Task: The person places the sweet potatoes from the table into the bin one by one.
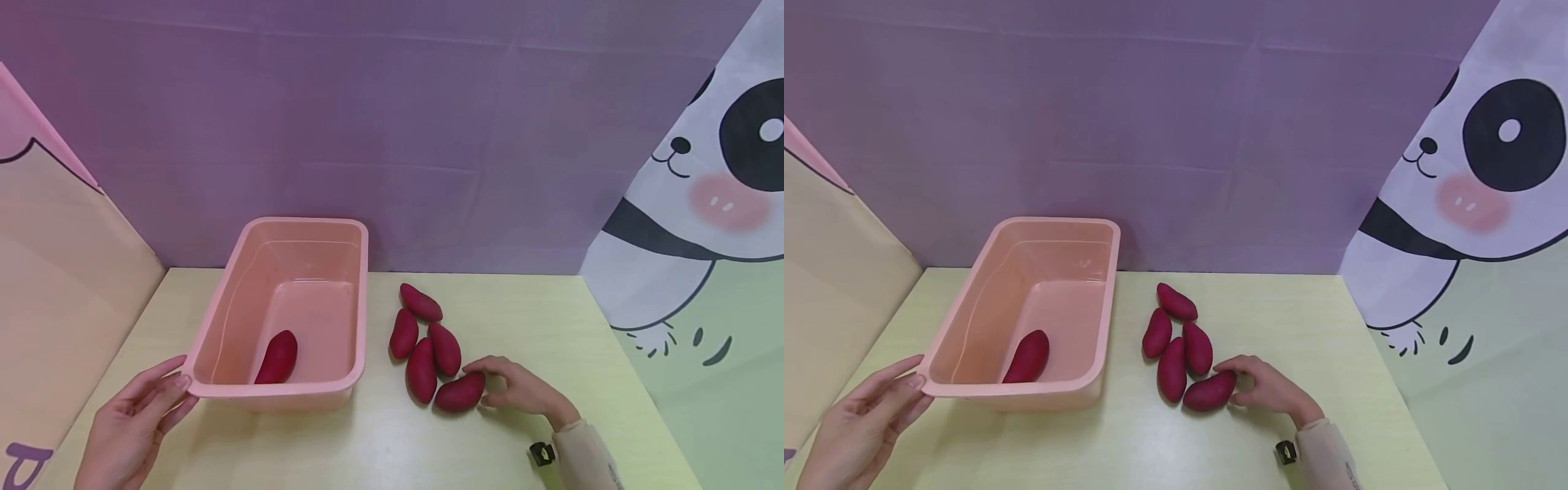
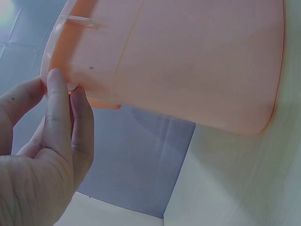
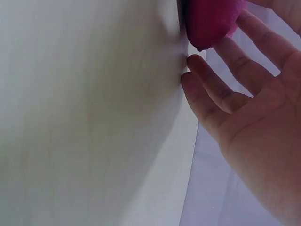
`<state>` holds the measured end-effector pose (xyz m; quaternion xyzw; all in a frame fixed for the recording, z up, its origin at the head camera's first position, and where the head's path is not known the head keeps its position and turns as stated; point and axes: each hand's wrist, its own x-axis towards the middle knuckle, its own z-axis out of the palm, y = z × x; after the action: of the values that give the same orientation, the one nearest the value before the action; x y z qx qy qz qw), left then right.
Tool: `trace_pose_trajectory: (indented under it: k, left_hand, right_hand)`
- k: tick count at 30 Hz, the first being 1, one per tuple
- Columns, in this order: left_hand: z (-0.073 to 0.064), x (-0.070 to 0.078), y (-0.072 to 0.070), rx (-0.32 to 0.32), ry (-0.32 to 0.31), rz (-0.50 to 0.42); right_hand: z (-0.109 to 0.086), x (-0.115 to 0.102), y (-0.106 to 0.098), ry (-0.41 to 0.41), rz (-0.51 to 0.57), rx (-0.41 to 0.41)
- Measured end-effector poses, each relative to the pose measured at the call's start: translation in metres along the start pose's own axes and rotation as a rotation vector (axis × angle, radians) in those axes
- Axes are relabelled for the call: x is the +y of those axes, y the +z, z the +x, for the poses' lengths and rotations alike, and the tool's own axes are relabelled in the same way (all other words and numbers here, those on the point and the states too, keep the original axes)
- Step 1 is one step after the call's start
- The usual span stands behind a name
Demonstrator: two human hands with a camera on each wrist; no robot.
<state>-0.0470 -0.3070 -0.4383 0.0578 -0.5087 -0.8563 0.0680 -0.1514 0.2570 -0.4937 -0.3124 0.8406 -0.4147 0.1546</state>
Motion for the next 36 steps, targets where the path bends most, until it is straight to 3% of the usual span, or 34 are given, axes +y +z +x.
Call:
trace_pose_trajectory:
  k: [13, 20, 28, 36]
  left_hand:
    - [0.003, -0.001, 0.000, -0.022, 0.014, 0.005]
    - [0.002, -0.001, 0.000, -0.042, 0.019, 0.008]
    - [0.002, -0.001, 0.000, -0.038, 0.015, -0.002]
    - [0.000, -0.001, 0.000, -0.027, 0.006, 0.003]
  right_hand:
    - [0.002, 0.002, 0.007, -0.149, -0.139, 0.045]
    - [0.000, 0.000, 0.009, -0.135, -0.112, 0.055]
    - [-0.006, -0.006, 0.010, -0.049, -0.024, 0.048]
    - [0.000, -0.019, 0.011, -0.120, -0.028, 0.103]
